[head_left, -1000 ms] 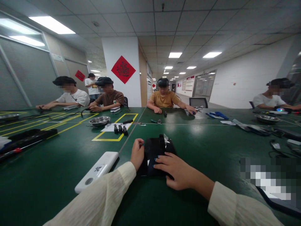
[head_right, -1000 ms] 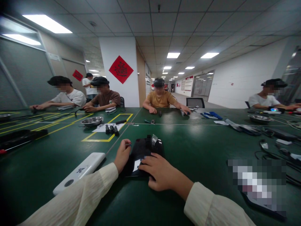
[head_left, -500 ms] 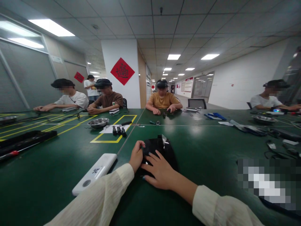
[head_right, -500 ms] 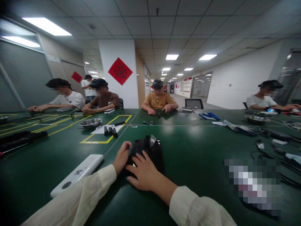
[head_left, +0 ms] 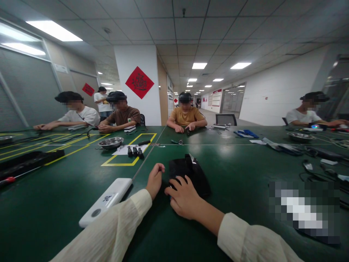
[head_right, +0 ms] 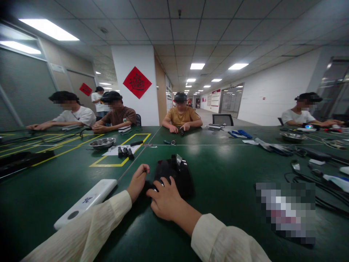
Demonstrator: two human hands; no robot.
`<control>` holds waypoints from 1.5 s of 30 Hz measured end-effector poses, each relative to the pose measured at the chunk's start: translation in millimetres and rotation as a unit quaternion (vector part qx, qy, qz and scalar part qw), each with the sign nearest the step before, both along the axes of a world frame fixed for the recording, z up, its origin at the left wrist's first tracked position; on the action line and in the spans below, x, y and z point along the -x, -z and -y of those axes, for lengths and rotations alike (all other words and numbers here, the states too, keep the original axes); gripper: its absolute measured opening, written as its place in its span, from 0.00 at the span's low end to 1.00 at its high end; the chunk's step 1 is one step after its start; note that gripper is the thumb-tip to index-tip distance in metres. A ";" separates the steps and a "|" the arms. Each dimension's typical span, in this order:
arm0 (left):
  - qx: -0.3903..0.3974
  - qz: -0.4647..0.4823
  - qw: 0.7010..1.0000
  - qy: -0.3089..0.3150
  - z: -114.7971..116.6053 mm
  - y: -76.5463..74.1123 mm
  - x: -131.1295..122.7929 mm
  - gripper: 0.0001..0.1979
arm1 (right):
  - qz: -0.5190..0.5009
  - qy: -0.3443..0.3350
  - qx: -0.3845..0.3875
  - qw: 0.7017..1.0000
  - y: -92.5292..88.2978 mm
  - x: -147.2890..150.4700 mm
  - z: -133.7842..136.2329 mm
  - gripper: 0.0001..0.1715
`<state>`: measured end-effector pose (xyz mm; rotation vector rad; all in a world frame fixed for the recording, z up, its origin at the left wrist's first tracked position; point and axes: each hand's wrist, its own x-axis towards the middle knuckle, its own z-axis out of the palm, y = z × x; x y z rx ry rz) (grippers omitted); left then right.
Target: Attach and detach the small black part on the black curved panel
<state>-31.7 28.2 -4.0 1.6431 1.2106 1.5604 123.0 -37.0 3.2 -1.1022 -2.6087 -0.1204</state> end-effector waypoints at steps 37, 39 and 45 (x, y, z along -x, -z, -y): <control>0.101 0.010 0.995 0.023 4.7 4.2 -3.1 0.10 | -0.027 0.425 0.065 0.903 38.1 -165.9 -114.5 0.24; 0.109 0.018 0.993 0.031 2.3 5.6 -3.1 0.11 | -0.037 0.438 0.059 0.896 40.0 -180.0 -117.4 0.25; 0.098 0.027 0.994 0.037 -1.0 7.8 -3.4 0.12 | -0.044 0.517 0.055 0.853 43.7 -216.3 -119.1 0.26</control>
